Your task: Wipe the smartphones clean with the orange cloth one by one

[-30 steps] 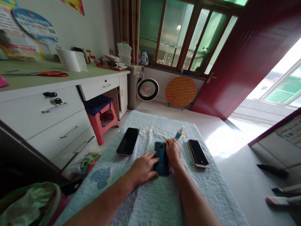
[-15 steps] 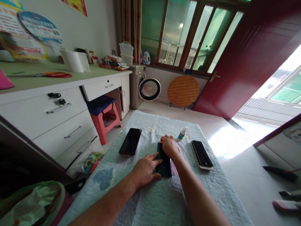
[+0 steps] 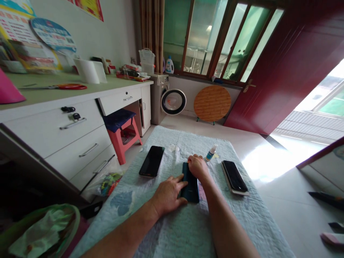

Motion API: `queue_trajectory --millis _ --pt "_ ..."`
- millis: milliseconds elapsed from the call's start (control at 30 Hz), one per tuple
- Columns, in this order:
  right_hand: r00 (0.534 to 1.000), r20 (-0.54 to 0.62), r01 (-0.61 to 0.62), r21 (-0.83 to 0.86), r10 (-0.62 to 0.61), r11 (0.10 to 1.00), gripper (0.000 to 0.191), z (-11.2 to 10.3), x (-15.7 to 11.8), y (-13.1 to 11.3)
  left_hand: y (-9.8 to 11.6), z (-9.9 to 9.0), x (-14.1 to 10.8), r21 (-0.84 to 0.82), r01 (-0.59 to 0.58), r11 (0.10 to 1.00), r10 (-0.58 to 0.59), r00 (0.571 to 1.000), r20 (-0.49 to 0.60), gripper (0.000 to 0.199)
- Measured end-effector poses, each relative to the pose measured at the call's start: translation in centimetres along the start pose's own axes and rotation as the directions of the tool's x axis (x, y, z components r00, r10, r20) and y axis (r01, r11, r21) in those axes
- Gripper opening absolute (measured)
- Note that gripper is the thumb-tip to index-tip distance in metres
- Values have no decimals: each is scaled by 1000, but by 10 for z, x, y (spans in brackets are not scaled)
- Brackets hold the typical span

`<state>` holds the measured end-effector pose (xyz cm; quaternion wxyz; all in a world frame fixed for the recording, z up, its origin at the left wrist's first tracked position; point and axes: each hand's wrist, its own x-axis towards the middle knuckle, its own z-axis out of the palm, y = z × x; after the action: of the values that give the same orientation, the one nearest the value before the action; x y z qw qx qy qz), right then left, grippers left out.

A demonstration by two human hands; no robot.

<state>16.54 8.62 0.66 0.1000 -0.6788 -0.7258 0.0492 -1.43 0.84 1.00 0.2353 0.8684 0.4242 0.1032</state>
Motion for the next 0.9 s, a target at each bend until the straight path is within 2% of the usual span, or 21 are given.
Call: queue_trajectory --millis 200,333,433,633,900 --pt "995 -6 -100 -16 99 995 26 -1 -2 20 -2 1 0 0 -13 1000 13 1000 -9 63" --pt "994 -17 -112 -15 112 994 27 2 -2 21 -1 0 -1 5 -14 1000 14 1000 8 63" --pt "996 -29 -84 -11 84 996 27 3 -4 15 0 -1 0 12 -22 1000 22 1000 16 62" --pt "998 -24 63 30 -62 998 29 8 -4 -1 0 1 0 33 -22 999 22 1000 13 61" --pt "993 43 108 38 -110 993 29 11 -3 -16 1 -1 0 29 -30 999 31 1000 -7 59"
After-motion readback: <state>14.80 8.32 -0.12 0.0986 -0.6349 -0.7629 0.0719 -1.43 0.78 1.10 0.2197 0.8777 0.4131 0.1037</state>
